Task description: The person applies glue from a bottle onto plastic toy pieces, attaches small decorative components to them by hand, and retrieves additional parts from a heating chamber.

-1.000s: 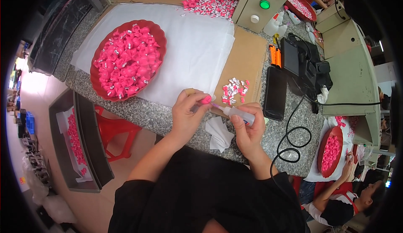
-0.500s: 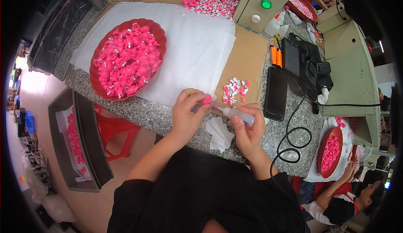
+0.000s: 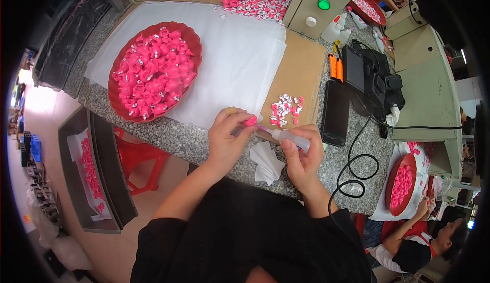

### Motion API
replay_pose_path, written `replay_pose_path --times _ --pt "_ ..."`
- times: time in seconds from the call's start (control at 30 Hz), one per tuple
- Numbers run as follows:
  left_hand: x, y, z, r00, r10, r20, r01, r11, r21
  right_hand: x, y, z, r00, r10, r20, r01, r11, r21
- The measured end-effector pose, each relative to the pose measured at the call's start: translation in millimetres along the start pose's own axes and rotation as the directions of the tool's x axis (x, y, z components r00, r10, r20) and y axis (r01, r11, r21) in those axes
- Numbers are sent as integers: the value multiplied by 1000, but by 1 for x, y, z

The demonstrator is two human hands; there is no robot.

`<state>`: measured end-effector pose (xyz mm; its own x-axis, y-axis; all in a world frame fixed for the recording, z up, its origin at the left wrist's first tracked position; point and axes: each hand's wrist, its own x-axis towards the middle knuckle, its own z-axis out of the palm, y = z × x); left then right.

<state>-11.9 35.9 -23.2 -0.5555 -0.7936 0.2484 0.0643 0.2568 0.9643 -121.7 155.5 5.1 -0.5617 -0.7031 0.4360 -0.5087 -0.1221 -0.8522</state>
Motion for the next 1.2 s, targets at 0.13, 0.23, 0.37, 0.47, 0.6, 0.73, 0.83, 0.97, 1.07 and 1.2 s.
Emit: replay_pose_path --times 0.13,0.23,0.37,0.47,0.6,0.73,0.83,0.97,1.07,1.2 --pt "0 2 0 999 -52 16 53 994 -94 -1 2 0 996 87 -19 -85 994 69" --pt "0 -2 -2 999 -26 42 30 995 -90 -1 3 -1 997 82 -11 -81 995 58" --pt "2 -1 -5 994 -67 88 76 992 -101 0 2 -2 994 108 -16 -106 990 88" --pt "2 -3 -8 987 -86 133 97 992 -79 0 3 -2 997 83 -10 -82 996 44" --pt "4 -4 -10 981 -93 170 105 993 -57 0 3 -2 995 104 -14 -103 992 68" --pt "7 -2 -14 971 -61 231 53 998 40 0 4 -3 996 92 -9 -91 995 36" --pt "11 6 -17 957 -69 283 46 995 85 -1 5 -3 995 95 -13 -94 994 63" --pt "18 14 -24 923 -118 366 82 990 112 3 -5 -3 971 239 -18 -224 934 279" --pt "23 14 -28 880 -114 462 63 990 123 7 -3 -5 962 272 0 -255 905 340" --pt "26 15 -30 831 -147 536 77 986 151 7 3 -7 984 180 17 -180 972 150"
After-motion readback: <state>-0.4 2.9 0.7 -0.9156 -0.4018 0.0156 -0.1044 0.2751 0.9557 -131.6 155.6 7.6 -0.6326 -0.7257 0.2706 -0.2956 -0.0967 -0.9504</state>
